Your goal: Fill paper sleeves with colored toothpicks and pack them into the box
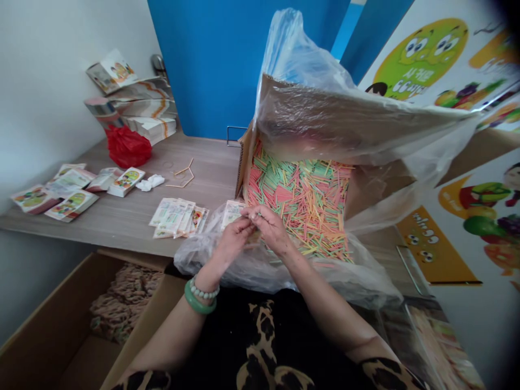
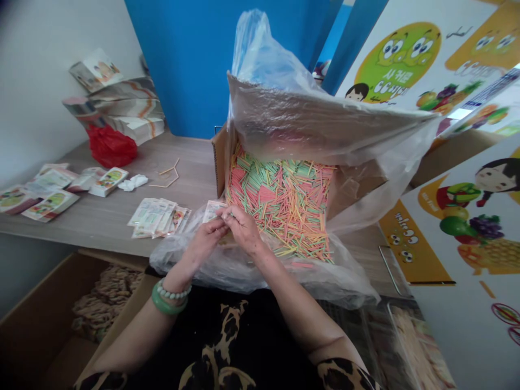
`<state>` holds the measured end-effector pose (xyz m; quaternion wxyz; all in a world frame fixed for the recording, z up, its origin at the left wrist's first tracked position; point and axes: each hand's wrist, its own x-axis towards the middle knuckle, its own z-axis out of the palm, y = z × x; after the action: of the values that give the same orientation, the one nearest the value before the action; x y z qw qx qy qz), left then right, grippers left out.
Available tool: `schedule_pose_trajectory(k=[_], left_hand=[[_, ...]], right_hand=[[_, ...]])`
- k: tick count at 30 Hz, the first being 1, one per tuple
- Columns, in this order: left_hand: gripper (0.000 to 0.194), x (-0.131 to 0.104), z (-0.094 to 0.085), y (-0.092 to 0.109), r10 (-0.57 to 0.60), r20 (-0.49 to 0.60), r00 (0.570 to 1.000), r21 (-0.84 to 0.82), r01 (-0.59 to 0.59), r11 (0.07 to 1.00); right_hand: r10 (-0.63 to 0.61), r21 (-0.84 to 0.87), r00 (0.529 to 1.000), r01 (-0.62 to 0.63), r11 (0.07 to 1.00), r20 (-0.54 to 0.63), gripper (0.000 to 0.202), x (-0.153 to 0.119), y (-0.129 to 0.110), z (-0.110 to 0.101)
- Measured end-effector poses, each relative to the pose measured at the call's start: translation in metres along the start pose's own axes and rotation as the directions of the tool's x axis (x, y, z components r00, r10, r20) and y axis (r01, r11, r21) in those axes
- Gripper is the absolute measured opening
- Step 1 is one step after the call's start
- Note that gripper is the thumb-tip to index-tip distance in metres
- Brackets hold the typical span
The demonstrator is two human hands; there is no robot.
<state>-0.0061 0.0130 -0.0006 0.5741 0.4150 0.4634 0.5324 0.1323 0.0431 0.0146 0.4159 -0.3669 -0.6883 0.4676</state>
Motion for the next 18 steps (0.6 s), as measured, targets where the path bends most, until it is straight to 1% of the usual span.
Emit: schedule_pose_trajectory(k=[1,2,3,4,5,6,7,8,10,11,13,15,16,18], left_hand=[[0.019,0.0,-0.002,-0.002,-0.035,0.023,0.999,-0.062,0.036,0.997],[0.02,-0.001,-0.004,-0.003,-0.092,0.062,0.994,-0.129,0.099,0.987],[0.022,-0.001,-0.007,-0.005,-0.148,0.101,0.984,-0.19,0.165,0.968],[0.025,-0.001,-0.01,-0.006,-0.191,0.114,0.975,-0.243,0.213,0.946],[0.027,-0.002,-0.012,-0.007,-0.215,0.121,0.969,-0.281,0.241,0.929],[0.029,-0.002,-0.014,-0.008,-0.217,0.121,0.969,-0.307,0.244,0.92],[0.03,-0.002,-0.015,-0.008,-0.205,0.118,0.972,-0.323,0.233,0.917],[0.03,-0.001,-0.016,-0.008,-0.187,0.111,0.976,-0.332,0.214,0.919],[0.028,-0.001,-0.016,-0.008,-0.157,0.088,0.984,-0.335,0.178,0.925],[0.027,-0.002,-0.016,-0.008,-0.15,0.079,0.986,-0.327,0.167,0.93],[0.026,-0.004,-0.015,-0.008,-0.149,0.075,0.986,-0.3,0.165,0.94],[0.025,-0.007,-0.012,-0.007,-0.144,0.068,0.987,-0.258,0.157,0.953],[0.023,-0.009,-0.01,-0.005,-0.126,0.045,0.991,-0.236,0.133,0.963],[0.017,-0.013,-0.01,-0.002,-0.049,-0.019,0.999,-0.185,0.044,0.982]], right_hand=[[0.006,-0.02,0.999,-0.005,1.0,0.04,0.027,0.0,0.001,-0.003],[0.01,-0.03,0.996,-0.007,1.0,0.085,0.029,-0.001,0.003,-0.007],[0.009,-0.025,0.992,-0.006,1.0,0.13,0.031,-0.002,0.005,-0.011],[0.009,-0.006,0.987,-0.008,1.0,0.161,0.035,-0.003,0.007,-0.014],[0.013,0.023,0.986,-0.017,1.0,0.168,0.039,-0.004,0.009,-0.017],[0.028,0.053,0.988,-0.037,0.998,0.152,0.042,-0.004,0.012,-0.019],[0.06,0.069,0.991,-0.068,0.995,0.118,0.041,-0.005,0.015,-0.02],[0.104,0.06,0.992,-0.109,0.992,0.076,0.036,-0.005,0.018,-0.02],[0.189,-0.007,0.982,-0.189,0.982,-0.014,0.02,-0.006,0.022,-0.018],[0.208,-0.036,0.976,-0.21,0.977,-0.056,0.018,-0.006,0.023,-0.017],[0.195,-0.063,0.973,-0.203,0.977,-0.125,0.023,-0.006,0.021,-0.013],[0.149,-0.073,0.982,-0.158,0.985,-0.118,0.023,-0.006,0.018,-0.009],[0.133,-0.079,0.987,-0.14,0.987,-0.091,0.022,-0.006,0.015,-0.006],[0.112,-0.077,0.993,-0.114,0.991,-0.027,0.02,-0.007,0.011,0.002]])
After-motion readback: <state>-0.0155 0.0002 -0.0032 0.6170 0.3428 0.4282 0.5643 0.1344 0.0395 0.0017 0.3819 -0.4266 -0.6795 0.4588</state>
